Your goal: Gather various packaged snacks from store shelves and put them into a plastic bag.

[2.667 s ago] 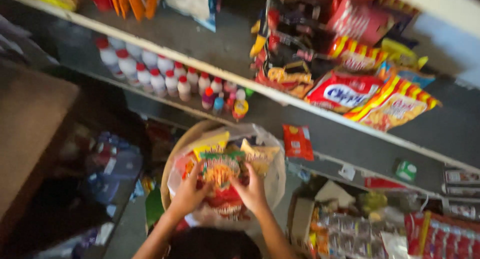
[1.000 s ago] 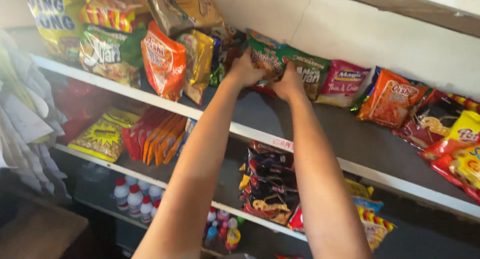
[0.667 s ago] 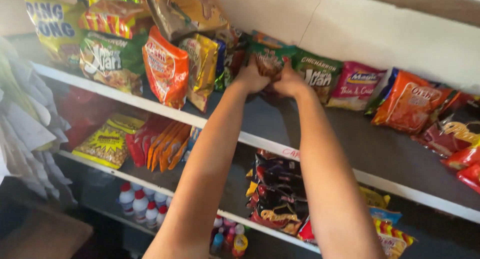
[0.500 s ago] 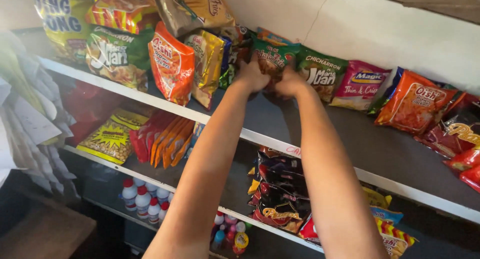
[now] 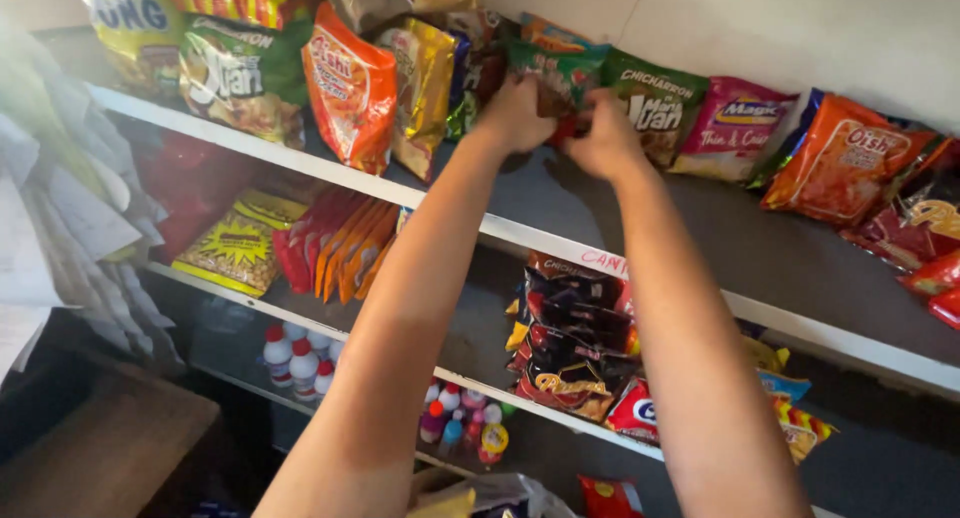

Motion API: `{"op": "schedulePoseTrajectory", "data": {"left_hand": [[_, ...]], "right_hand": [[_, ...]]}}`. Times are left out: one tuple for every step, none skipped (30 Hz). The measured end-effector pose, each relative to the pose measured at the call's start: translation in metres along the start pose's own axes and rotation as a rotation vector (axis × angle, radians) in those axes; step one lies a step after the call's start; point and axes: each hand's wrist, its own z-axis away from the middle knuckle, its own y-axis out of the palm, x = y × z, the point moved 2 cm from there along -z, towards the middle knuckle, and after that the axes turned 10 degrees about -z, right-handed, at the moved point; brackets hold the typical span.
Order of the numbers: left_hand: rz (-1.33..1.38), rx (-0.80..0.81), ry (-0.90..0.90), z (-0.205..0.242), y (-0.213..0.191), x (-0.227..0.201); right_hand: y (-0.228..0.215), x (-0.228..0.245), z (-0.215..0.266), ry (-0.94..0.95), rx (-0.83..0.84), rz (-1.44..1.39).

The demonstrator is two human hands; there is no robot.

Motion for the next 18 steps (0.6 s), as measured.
{"op": "schedulePoseTrajectory", "data": {"left_hand": [[-0.055, 0.152, -0.050, 0.008, -0.009, -0.007], [-0.113, 0.306, -0.100, 0.019, -0.019, -0.012], [-0.113, 0.314, -0.097, 0.021, -0.015, -0.010], [-0.180, 0.321, -0.094, 0.015, -0.015, -0.009], [-0.248, 0.326, -0.092, 0.009, -0.014, -0.009], [-0.247, 0.328, -0.090, 0.010, -0.013, -0.009], [-0.279, 0.360, -0.100, 0.011, -0.012, -0.010], [-0.314, 0.390, -0.110, 0.012, -0.012, -0.009], [-0.317, 0.392, -0.109, 0.012, -0.015, -0.010], [-0.326, 0.399, -0.113, 0.014, -0.016, -0.011], [-0.335, 0.407, -0.117, 0.017, -0.018, -0.012], [-0.332, 0.415, -0.118, 0.021, -0.023, -0.014], [-0.306, 0.381, -0.114, 0.025, -0.030, -0.018], [-0.280, 0.345, -0.115, 0.030, -0.037, -0.021], [-0.276, 0.352, -0.121, 0.030, -0.032, -0.017], [-0.180, 0.131, -0.015, 0.031, -0.030, -0.016], [-0.084, -0.091, 0.088, 0.033, -0.030, -0.014], [-0.083, -0.080, 0.079, 0.047, -0.044, -0.033]], "right_hand": [[0.004, -0.007, 0.000, -0.050, 0.051, 0.040], [0.011, -0.015, 0.002, -0.099, 0.103, 0.076], [0.013, -0.013, 0.005, -0.090, 0.101, 0.076], [0.014, -0.008, 0.000, -0.058, 0.229, 0.097], [0.015, -0.004, -0.005, -0.025, 0.357, 0.118], [0.016, -0.002, -0.005, -0.022, 0.356, 0.118], [0.018, 0.001, -0.004, -0.012, 0.392, 0.127], [0.022, 0.004, -0.004, -0.004, 0.428, 0.132], [0.021, 0.010, -0.005, -0.004, 0.427, 0.129], [0.022, 0.014, -0.002, 0.008, 0.448, 0.132], [0.023, 0.019, 0.001, 0.020, 0.470, 0.135], [0.020, 0.025, 0.005, 0.029, 0.474, 0.134], [0.017, 0.031, 0.010, 0.049, 0.433, 0.166], [0.014, 0.038, 0.015, 0.066, 0.397, 0.200], [0.011, 0.037, 0.016, 0.071, 0.405, 0.201], [0.007, 0.038, 0.018, -0.020, 0.272, 0.207], [0.004, 0.039, 0.021, -0.111, 0.138, 0.213], [0.000, 0.041, 0.028, -0.102, 0.149, 0.210]]}}
